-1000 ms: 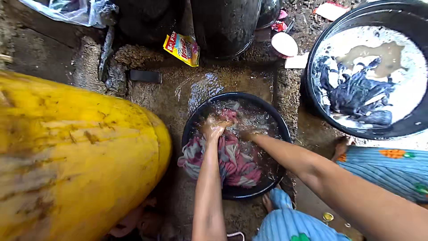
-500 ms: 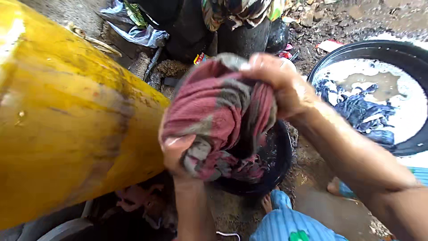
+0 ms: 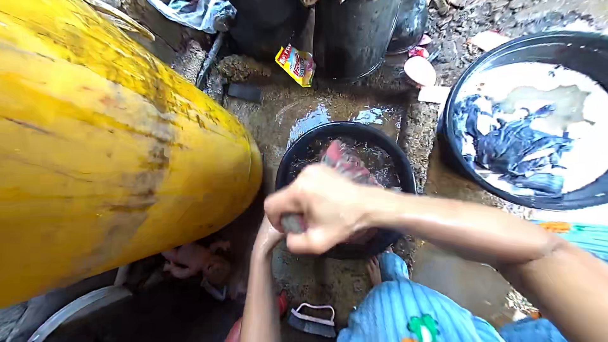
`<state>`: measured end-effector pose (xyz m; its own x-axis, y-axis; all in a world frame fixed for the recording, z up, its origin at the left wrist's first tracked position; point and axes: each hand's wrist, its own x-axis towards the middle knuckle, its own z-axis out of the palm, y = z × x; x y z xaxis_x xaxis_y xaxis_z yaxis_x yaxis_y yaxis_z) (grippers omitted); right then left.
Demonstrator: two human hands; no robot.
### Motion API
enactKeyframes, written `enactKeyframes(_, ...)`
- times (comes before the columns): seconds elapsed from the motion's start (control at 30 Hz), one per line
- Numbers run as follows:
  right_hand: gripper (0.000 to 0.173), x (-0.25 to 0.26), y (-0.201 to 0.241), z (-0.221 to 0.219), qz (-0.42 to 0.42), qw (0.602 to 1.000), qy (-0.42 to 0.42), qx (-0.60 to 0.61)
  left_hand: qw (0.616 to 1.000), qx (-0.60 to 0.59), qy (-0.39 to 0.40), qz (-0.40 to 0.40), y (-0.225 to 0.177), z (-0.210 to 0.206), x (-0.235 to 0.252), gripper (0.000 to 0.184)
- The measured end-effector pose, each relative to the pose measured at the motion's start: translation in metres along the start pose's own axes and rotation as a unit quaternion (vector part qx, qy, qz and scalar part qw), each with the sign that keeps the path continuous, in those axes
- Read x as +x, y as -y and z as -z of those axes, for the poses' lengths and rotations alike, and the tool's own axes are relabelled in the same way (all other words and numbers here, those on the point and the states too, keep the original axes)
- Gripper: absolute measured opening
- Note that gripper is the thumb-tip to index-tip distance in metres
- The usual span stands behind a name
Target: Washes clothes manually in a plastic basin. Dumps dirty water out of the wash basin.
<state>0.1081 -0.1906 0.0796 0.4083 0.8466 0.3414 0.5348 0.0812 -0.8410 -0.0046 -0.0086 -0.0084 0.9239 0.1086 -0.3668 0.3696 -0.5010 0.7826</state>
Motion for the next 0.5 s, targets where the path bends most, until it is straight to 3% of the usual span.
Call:
enactKeyframes(0.07, 0.016, -0.014, -0.030, -0.037, -0.047, 0.990, 0.132, 0.001, 0.997, 0.053, 0.061, 0.009, 0.010, 0.012, 0.025, 0.021)
enactKeyframes(0.1, 0.021, -0.022, -0.043, -0.048, -0.072, 0.978, 0.196, 0.006, 0.996, 0.063, 0.064, 0.028, 0.015, 0.015, 0.040, 0.028)
enactKeyframes(0.17, 0.026, -0.044, -0.069, -0.056, -0.141, 0.961, 0.236, 0.036, 0.997, 0.040, 0.032, 0.058, 0.010, 0.012, 0.062, 0.032)
enactKeyframes(0.23, 0.030, -0.081, -0.095, -0.058, -0.248, 0.966, 0.062, 0.049, 0.998, 0.021, 0.035, 0.055, 0.001, -0.009, 0.083, 0.037)
enactKeyframes(0.3, 0.049, -0.119, -0.129, -0.059, -0.386, 0.913, -0.131, -0.015, 0.994, 0.060, 0.077, 0.053, 0.003, -0.053, 0.101, 0.070)
enactKeyframes(0.4, 0.085, -0.167, -0.168, -0.080, -0.545, 0.811, -0.206, -0.058, 0.952, 0.248, 0.157, 0.082, 0.009, -0.123, 0.127, 0.124)
enactKeyframes(0.5, 0.082, -0.160, -0.180, -0.106, -0.624, 0.742, -0.234, -0.070, 0.933, 0.298, 0.156, 0.128, 0.007, -0.144, 0.154, 0.130)
